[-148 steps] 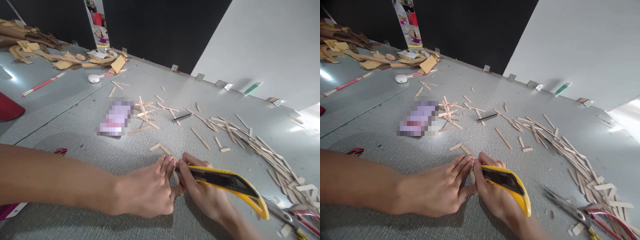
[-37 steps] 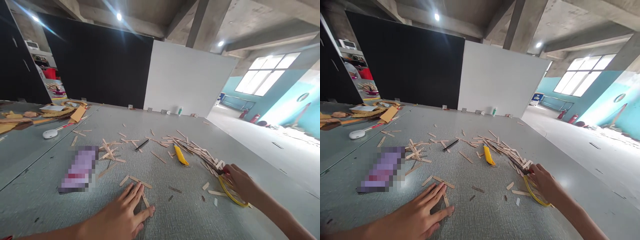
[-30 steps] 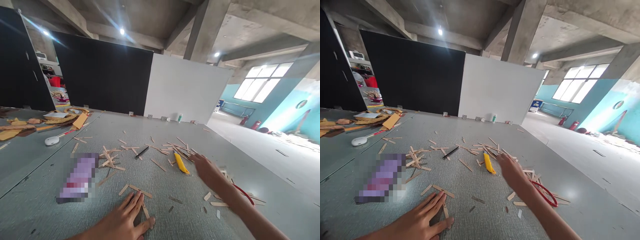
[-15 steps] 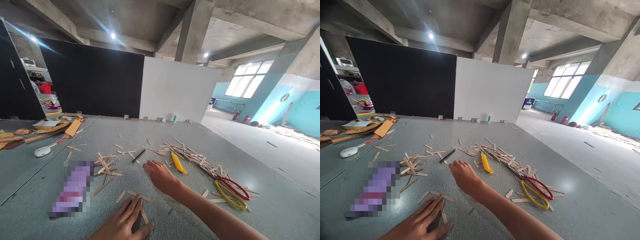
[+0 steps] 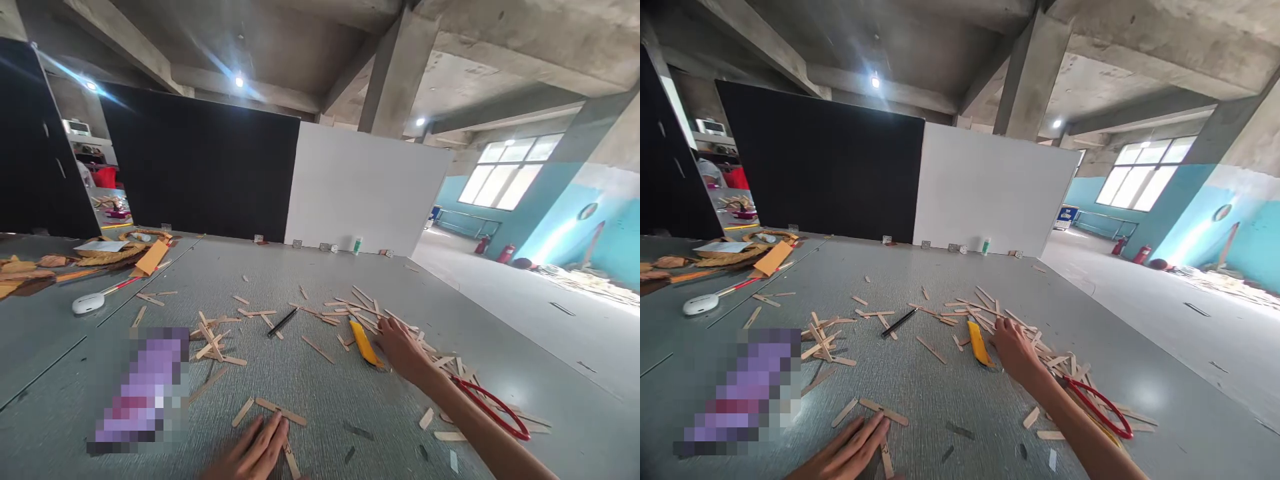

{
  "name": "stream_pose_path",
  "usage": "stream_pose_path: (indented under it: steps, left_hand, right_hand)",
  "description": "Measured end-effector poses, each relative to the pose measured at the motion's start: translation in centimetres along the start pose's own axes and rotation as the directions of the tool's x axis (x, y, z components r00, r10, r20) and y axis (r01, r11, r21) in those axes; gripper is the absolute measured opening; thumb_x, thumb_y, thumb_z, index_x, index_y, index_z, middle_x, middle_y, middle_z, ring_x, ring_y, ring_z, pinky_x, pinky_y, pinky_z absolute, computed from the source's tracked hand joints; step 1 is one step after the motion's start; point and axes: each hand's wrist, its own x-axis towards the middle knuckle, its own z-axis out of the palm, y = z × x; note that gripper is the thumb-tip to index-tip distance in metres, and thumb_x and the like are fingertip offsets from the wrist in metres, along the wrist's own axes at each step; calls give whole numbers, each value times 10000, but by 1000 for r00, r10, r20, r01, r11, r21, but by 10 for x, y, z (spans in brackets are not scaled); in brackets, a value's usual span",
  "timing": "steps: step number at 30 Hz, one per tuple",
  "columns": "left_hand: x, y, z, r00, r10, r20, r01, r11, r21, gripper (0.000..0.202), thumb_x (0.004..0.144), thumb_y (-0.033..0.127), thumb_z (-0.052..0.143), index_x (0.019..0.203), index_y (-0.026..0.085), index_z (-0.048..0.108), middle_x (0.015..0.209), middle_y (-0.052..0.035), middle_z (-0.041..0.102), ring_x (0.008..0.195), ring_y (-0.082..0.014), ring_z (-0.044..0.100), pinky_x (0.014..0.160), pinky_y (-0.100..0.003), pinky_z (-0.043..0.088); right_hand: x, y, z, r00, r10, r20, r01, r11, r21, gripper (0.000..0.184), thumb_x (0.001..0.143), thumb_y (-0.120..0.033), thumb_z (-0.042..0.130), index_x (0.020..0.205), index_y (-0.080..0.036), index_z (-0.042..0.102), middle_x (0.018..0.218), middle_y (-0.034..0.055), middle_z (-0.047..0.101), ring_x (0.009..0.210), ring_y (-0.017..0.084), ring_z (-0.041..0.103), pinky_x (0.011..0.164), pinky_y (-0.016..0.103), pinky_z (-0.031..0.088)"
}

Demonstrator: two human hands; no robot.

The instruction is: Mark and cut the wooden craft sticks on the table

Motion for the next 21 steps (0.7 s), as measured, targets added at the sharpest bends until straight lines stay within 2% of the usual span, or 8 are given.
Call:
stream_pose_path:
  steps: [3,6,9,12,14,17,20,21]
  left_hand:
    - [-3,0,0,1000,-20,13,20,1000,-18,633,1079,221,502,1648,328,245,1408,-67,668,1262,-225,673,1001,-295,569]
    - [-6,3,-1,998,-56,26,58,995,-79,612,1074,238,528,1639,282,298,1461,-73,626,1307,-222,640,1052,-282,541]
    - [-7,8,-1,995,-72,69,76,995,-65,560,1082,296,517,1618,244,364,1481,-92,606,1320,-245,630,1067,-314,537]
    - [-5,14,-1,988,-126,88,133,988,-81,547,1076,308,538,1597,207,405,1467,-114,617,1330,-252,621,1086,-327,519]
    - [-3,17,-1,981,-178,82,185,978,-91,542,1073,317,549,1579,164,431,1456,-140,624,1332,-253,619,1096,-322,505]
    - [2,17,-9,975,-204,86,212,972,-100,541,1070,323,553,1582,207,424,1500,-153,576,1356,-272,597,1104,-356,499]
    - [10,13,-29,979,-185,87,198,965,-170,552,1054,331,579,1581,340,416,1573,-158,486,1384,-346,562,1095,-466,501]
    - [14,11,-39,971,-169,167,205,953,-224,534,1052,371,576,1568,332,445,1606,-172,435,1427,-371,507,1117,-490,480]
  right_hand:
    - [3,8,4,997,81,-6,-80,992,94,171,1037,-320,682,1053,-150,675,1028,51,690,882,213,687,812,398,591]
    - [-1,4,-6,989,139,-49,-126,969,211,160,1054,-311,573,1061,-165,639,1063,96,701,892,236,692,799,398,581]
    - [-17,-14,-24,991,114,-71,-83,934,348,223,1036,-339,443,1142,-217,596,1099,129,738,921,265,726,771,379,592]
    - [-38,-40,-43,993,71,-99,-18,888,460,282,1003,-436,476,1177,-249,596,1138,118,746,918,265,743,771,367,600]
    - [-51,-57,-55,990,64,-123,19,818,575,298,986,-468,531,1174,-251,614,980,90,760,841,262,739,748,372,598]
    - [-63,-83,-71,999,41,11,-34,622,783,343,1007,-541,565,1107,-231,673,760,51,704,643,232,702,647,358,602]
    - [-72,-103,-82,986,49,161,-168,273,947,380,970,-587,652,1015,-223,750,833,86,712,646,244,708,621,375,632]
    - [-75,-108,-83,983,45,178,-183,173,968,352,956,-574,683,1024,-238,764,872,88,713,664,244,704,616,373,634]
